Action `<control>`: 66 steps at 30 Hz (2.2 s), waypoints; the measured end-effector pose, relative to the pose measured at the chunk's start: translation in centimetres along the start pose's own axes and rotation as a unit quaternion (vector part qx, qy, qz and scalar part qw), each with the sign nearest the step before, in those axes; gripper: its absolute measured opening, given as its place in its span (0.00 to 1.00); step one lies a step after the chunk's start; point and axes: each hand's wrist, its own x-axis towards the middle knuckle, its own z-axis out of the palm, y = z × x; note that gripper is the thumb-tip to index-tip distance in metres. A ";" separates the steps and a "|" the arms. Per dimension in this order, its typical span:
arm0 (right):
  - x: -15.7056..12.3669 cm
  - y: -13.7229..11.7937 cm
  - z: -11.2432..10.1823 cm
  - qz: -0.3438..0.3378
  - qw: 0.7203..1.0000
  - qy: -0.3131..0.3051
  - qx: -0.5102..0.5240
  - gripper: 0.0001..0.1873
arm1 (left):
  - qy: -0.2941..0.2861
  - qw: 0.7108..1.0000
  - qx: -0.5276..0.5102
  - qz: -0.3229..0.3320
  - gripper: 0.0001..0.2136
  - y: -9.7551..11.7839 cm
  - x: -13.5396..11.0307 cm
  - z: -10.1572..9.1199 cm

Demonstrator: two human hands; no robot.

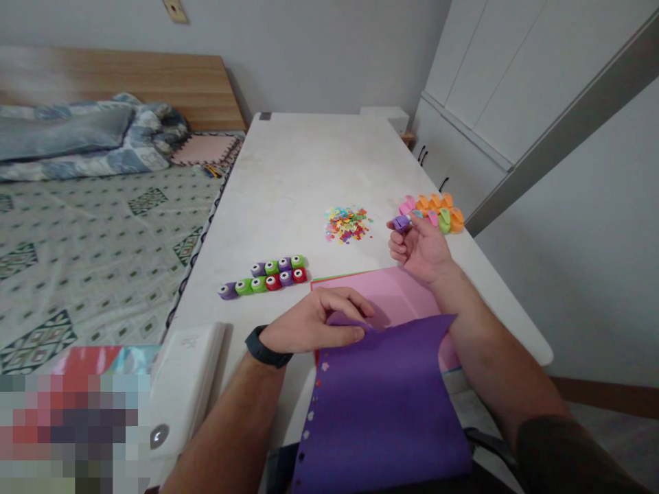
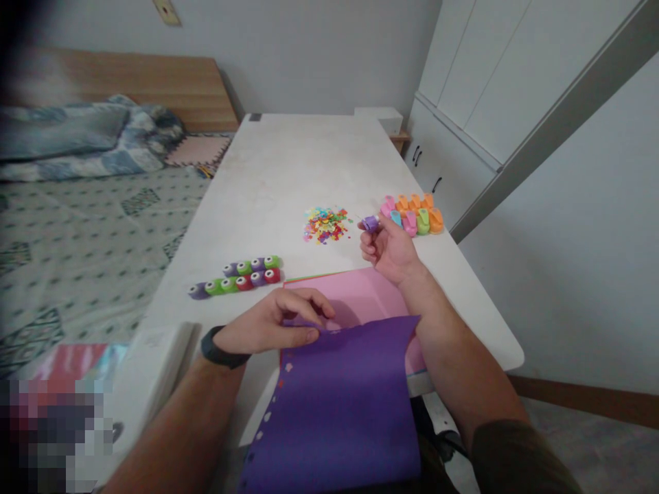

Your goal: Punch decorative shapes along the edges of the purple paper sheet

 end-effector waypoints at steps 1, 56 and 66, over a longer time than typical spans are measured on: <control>0.0 0.0 0.0 0.004 1.000 -0.001 -0.001 0.21 | 0.010 1.000 0.000 -0.001 0.07 -0.1 0.0 0.0; 3.2 3.4 0.2 -0.002 0.992 0.063 -0.109 0.19 | 0.125 0.983 0.057 -0.122 0.14 -2.9 0.2 0.4; 3.6 4.0 0.2 -0.011 0.982 0.116 -0.151 0.17 | 0.127 0.984 0.053 -0.118 0.14 -2.5 0.3 0.5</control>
